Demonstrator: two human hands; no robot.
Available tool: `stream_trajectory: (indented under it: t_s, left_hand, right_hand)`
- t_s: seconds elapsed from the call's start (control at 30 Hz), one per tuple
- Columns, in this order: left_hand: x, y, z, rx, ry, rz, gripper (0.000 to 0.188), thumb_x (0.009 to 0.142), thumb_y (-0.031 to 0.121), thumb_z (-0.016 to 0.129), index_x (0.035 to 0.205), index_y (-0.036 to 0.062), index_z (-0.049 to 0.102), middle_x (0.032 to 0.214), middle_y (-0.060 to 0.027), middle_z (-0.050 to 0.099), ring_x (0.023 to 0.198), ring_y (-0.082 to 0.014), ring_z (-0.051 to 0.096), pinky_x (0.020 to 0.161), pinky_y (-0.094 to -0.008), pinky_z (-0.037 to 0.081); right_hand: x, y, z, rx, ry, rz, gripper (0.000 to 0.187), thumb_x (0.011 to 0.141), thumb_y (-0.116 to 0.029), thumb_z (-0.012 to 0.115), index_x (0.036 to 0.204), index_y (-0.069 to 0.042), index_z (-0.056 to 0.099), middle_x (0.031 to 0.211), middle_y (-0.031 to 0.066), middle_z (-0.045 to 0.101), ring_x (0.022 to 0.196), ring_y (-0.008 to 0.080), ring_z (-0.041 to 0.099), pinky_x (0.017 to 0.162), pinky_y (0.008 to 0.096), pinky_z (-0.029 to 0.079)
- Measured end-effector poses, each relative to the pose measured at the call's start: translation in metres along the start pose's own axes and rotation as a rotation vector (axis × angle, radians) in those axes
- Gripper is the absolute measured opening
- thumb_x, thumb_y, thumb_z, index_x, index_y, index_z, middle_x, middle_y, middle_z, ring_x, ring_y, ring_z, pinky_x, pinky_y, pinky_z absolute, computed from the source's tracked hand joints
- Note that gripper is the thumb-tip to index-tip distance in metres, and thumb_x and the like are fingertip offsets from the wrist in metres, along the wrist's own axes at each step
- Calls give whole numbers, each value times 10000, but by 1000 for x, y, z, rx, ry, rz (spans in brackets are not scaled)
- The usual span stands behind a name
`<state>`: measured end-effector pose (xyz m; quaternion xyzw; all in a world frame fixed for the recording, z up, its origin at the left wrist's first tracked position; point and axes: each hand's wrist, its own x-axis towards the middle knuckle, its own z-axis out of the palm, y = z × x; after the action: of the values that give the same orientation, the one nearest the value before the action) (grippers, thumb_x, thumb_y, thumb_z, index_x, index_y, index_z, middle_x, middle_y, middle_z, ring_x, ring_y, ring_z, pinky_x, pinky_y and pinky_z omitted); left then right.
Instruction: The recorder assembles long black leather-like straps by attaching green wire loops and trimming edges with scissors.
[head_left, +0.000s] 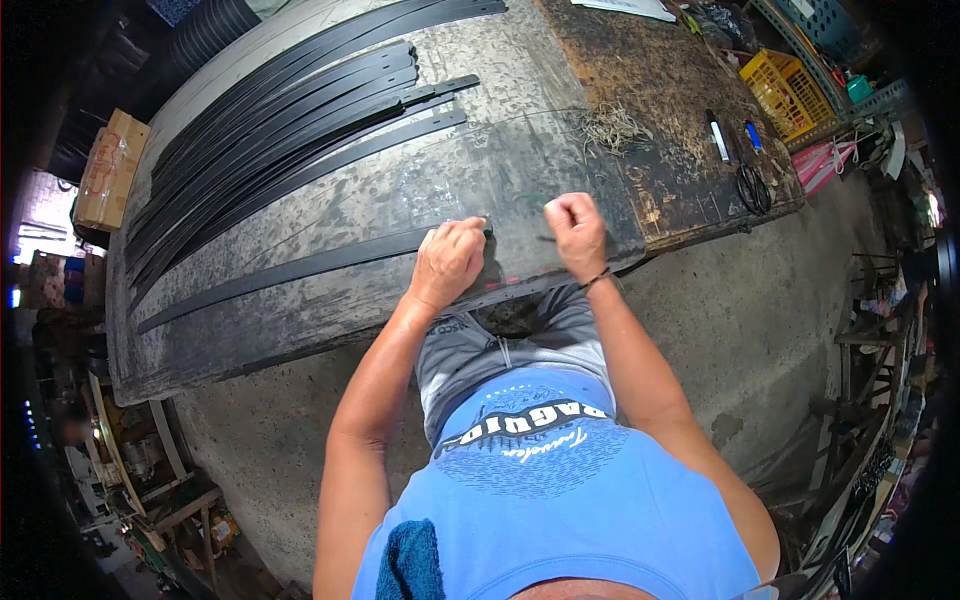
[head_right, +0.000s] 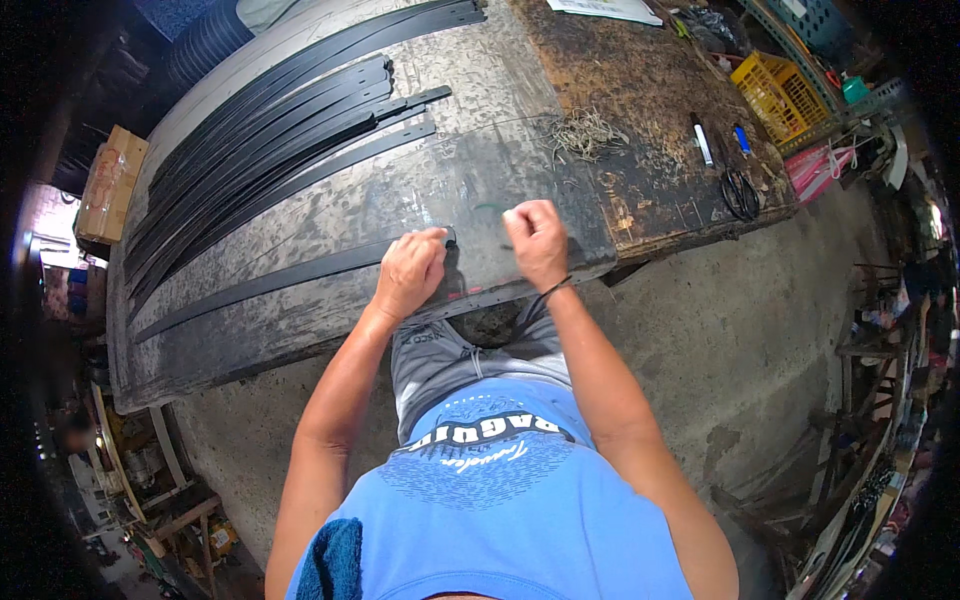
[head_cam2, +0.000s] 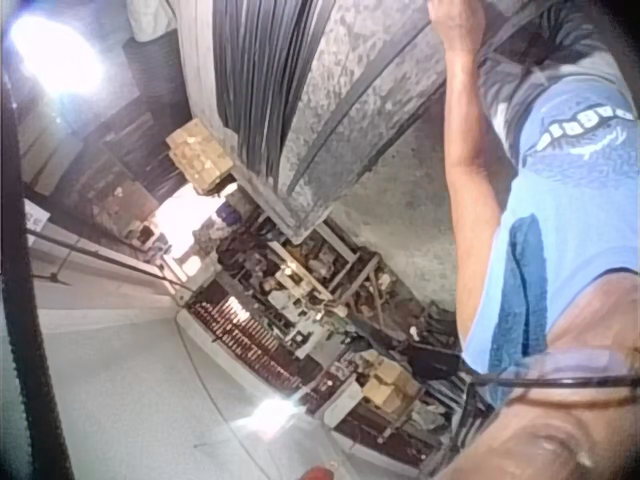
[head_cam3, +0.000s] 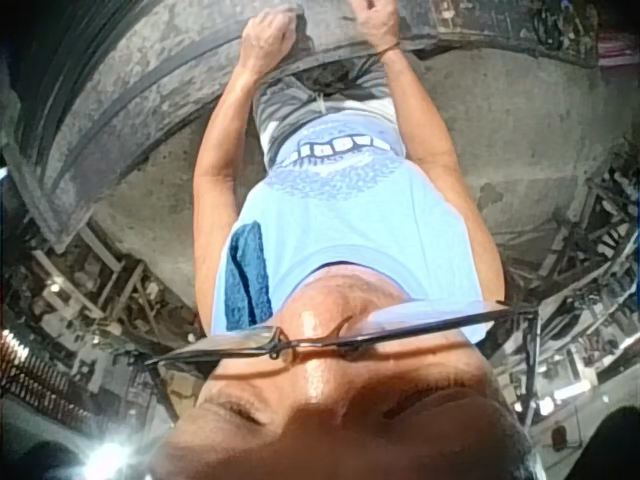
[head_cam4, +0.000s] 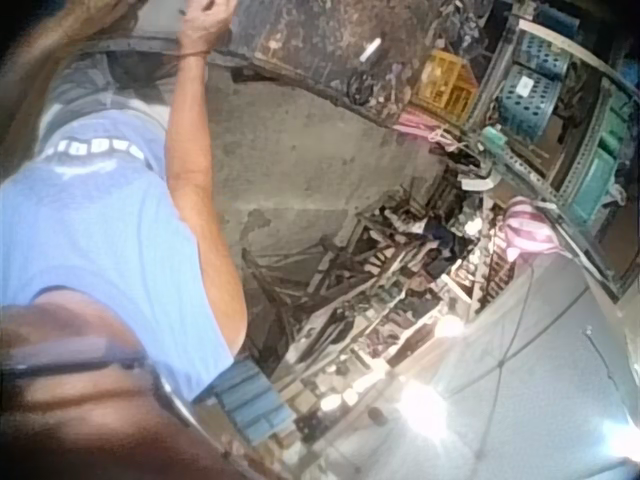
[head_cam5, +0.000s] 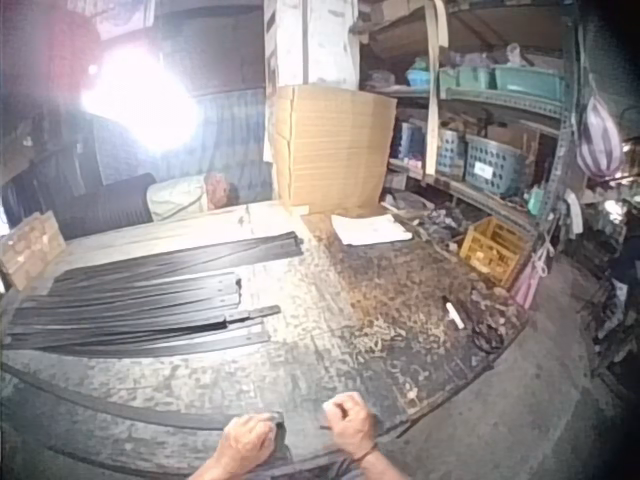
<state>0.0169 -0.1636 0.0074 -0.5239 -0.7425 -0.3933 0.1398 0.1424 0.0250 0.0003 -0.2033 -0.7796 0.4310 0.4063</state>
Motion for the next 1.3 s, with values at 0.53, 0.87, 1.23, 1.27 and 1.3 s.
stream_trajectory:
  t_s: [0.53,0.87,1.23,1.27,1.3]
  left_hand:
    - [158,48,63,-68,-180,80,225,876,75,558,1097,101,587,872,-146,619,862,-364,628,710,-477,511]
    - [88,-7,-11,-80,9,-281,120,865,141,685,854,33,636,784,-129,602,716,-307,627,632,-389,486]
    - [21,0,13,171,-133,-140,113,781,135,716,878,111,664,827,-70,577,805,-287,591,703,-404,510]
    - [19,-1,14,185,-100,-132,95,775,119,704,847,105,645,818,-69,568,794,-287,586,692,-405,509]
    - [18,-3,16,197,-68,-123,83,768,103,693,816,99,626,809,-69,559,782,-287,582,680,-406,507]
  right_hand:
    - [24,59,-77,330,341,345,161,1006,-167,512,1087,-28,523,766,30,596,581,84,561,560,239,507]
    - [28,59,-87,414,348,387,169,997,-176,548,1063,-21,547,789,27,604,602,75,559,567,238,509]
    - [3,-1,7,418,54,430,195,925,-165,665,825,-25,572,747,19,558,575,76,567,525,249,502]
    - [0,2,15,335,39,325,196,896,-147,690,793,-25,577,803,26,549,585,83,569,531,256,481]
    - [-3,4,20,285,46,265,188,880,-136,697,788,-21,581,835,33,547,598,91,568,543,263,475]
